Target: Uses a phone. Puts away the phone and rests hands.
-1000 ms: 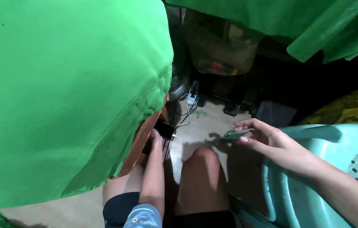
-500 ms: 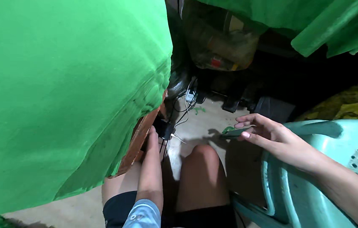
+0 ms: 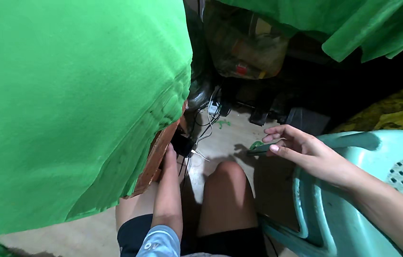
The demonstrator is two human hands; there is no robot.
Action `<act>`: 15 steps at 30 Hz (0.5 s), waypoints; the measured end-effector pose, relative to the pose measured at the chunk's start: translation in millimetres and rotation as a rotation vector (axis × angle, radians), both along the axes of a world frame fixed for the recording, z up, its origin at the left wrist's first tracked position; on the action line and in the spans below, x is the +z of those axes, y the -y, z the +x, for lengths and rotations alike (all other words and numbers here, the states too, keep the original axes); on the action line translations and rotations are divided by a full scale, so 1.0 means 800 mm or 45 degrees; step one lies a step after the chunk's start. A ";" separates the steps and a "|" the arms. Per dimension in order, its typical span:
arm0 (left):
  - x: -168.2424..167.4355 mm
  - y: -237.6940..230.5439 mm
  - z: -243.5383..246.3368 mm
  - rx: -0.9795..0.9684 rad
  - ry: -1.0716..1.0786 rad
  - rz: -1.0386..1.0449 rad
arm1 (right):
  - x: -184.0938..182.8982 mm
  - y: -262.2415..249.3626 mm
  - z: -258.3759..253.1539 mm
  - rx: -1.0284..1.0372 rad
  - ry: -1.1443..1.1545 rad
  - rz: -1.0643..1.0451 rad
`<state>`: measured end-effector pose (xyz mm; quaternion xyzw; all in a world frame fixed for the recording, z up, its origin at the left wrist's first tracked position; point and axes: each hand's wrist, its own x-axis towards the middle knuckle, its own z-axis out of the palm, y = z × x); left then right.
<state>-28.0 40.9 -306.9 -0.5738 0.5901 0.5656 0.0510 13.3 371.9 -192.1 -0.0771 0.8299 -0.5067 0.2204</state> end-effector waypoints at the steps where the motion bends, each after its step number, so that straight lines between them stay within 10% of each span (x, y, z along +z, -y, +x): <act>1: -0.046 0.008 -0.002 -0.008 -0.048 -0.104 | 0.000 0.000 0.000 -0.004 0.007 0.001; 4: -0.145 0.016 0.005 -0.151 -0.183 -0.525 | 0.002 0.000 0.001 -0.011 0.017 -0.002; 10: -0.087 -0.004 0.052 -1.127 0.045 -0.959 | 0.003 0.001 0.002 -0.034 0.033 -0.012; 15: -0.104 -0.004 0.080 -1.195 -0.012 -0.942 | 0.002 -0.001 0.004 -0.041 0.021 -0.026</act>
